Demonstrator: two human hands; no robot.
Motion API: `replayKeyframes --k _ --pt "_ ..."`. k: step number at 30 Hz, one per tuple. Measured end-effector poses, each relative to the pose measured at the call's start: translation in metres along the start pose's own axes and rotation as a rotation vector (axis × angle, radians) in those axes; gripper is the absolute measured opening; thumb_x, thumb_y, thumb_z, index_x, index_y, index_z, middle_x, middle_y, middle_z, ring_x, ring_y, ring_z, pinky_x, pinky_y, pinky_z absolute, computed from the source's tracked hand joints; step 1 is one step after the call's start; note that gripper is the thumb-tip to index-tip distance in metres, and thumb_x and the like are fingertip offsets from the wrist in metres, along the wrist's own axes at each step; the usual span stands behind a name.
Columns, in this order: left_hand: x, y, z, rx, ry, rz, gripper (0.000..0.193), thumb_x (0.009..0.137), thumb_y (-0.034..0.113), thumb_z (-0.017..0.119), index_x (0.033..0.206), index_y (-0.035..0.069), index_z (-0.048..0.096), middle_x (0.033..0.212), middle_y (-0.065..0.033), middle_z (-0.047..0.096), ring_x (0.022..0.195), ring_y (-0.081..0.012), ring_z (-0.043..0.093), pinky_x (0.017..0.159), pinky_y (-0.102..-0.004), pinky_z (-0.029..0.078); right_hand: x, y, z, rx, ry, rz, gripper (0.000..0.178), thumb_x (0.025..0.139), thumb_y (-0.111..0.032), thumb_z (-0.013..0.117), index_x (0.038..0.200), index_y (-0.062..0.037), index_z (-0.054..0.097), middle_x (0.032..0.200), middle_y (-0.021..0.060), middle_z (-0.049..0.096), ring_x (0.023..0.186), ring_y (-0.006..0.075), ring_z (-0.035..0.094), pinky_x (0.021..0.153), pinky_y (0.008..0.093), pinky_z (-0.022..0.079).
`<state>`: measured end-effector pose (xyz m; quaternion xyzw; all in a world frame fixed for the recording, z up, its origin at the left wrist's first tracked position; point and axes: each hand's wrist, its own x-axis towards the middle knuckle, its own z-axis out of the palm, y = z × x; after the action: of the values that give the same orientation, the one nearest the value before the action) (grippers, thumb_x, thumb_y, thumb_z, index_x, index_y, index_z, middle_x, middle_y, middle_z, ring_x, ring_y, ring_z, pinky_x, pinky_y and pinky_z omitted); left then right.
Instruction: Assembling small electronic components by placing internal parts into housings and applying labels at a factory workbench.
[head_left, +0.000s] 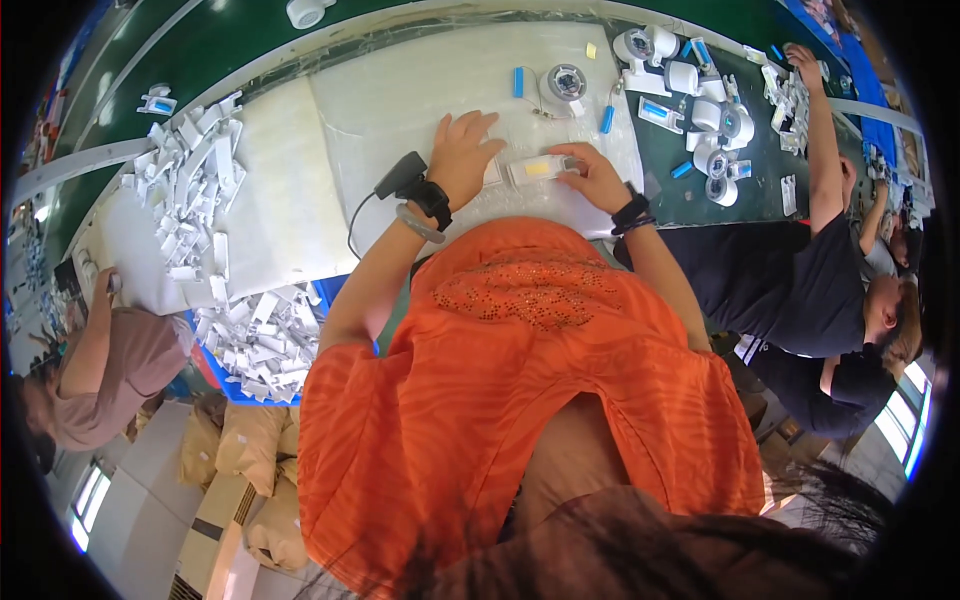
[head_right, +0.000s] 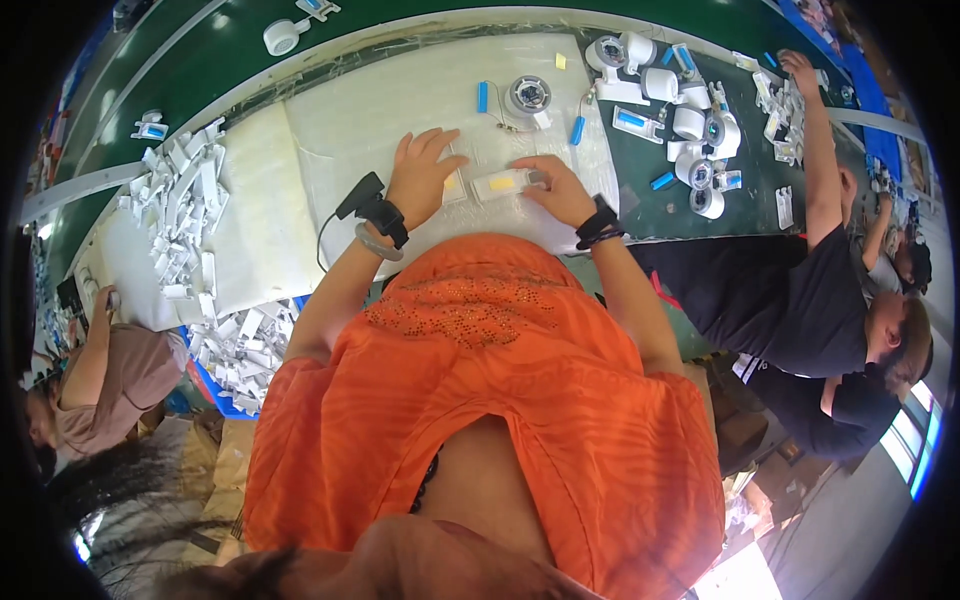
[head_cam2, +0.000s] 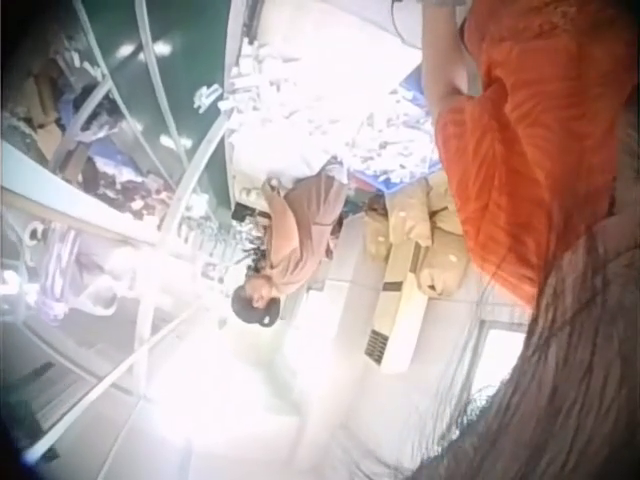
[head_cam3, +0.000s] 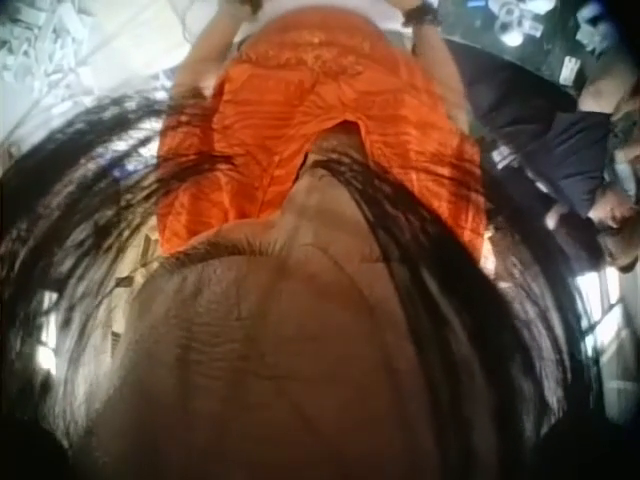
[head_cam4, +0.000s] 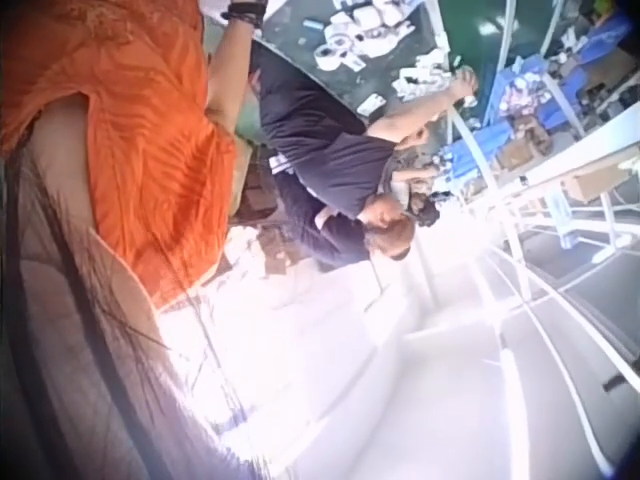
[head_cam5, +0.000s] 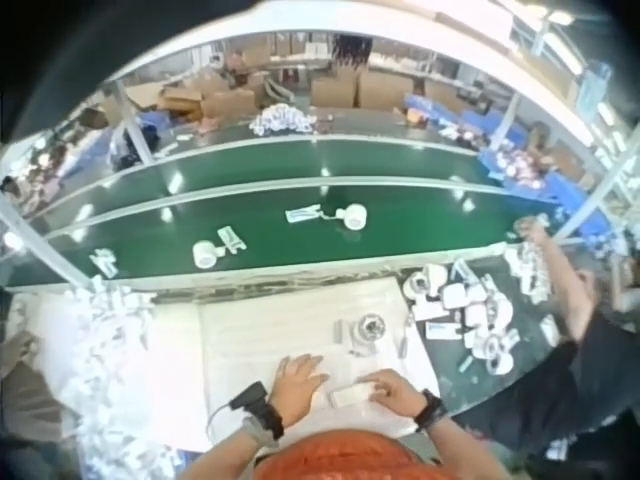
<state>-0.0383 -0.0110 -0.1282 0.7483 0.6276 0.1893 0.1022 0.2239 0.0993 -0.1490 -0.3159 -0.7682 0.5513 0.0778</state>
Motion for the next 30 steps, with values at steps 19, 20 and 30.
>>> replayKeyframes --k 19,20,30 --pt "-0.027 0.010 0.012 -0.067 -0.039 -0.301 0.098 0.056 0.032 0.086 0.140 0.009 0.040 0.149 -0.0139 0.031 0.137 -0.0327 0.029 0.110 -0.0499 0.024 0.043 -0.059 0.060 -0.853 -0.003 -0.432 0.009 0.077 -0.015 0.059 0.085 -0.0124 0.062 0.084 0.0055 0.058 0.069 0.0256 0.063 0.063 0.0400 0.048" --pt "-0.027 0.010 0.015 -0.068 -0.039 -0.301 0.098 0.056 0.032 0.086 0.140 0.009 0.040 0.149 -0.0139 0.031 0.137 -0.0327 0.029 0.110 -0.0499 0.024 0.046 -0.055 0.063 -0.926 -0.030 -0.514 0.009 0.077 -0.015 0.058 0.084 -0.0123 0.062 0.082 0.0046 0.058 0.070 0.0233 0.063 0.066 0.0385 0.046" --pt "-0.033 0.000 0.021 -0.152 0.067 -0.276 0.096 0.053 0.030 0.087 0.137 0.015 0.045 0.146 -0.0100 0.036 0.135 -0.0299 0.032 0.110 -0.0475 0.023 0.063 -0.058 0.064 -1.011 -0.139 -0.622 0.004 0.075 -0.015 0.057 0.078 -0.0137 0.060 0.076 0.0022 0.055 0.073 0.0193 0.060 0.068 0.0352 0.042"
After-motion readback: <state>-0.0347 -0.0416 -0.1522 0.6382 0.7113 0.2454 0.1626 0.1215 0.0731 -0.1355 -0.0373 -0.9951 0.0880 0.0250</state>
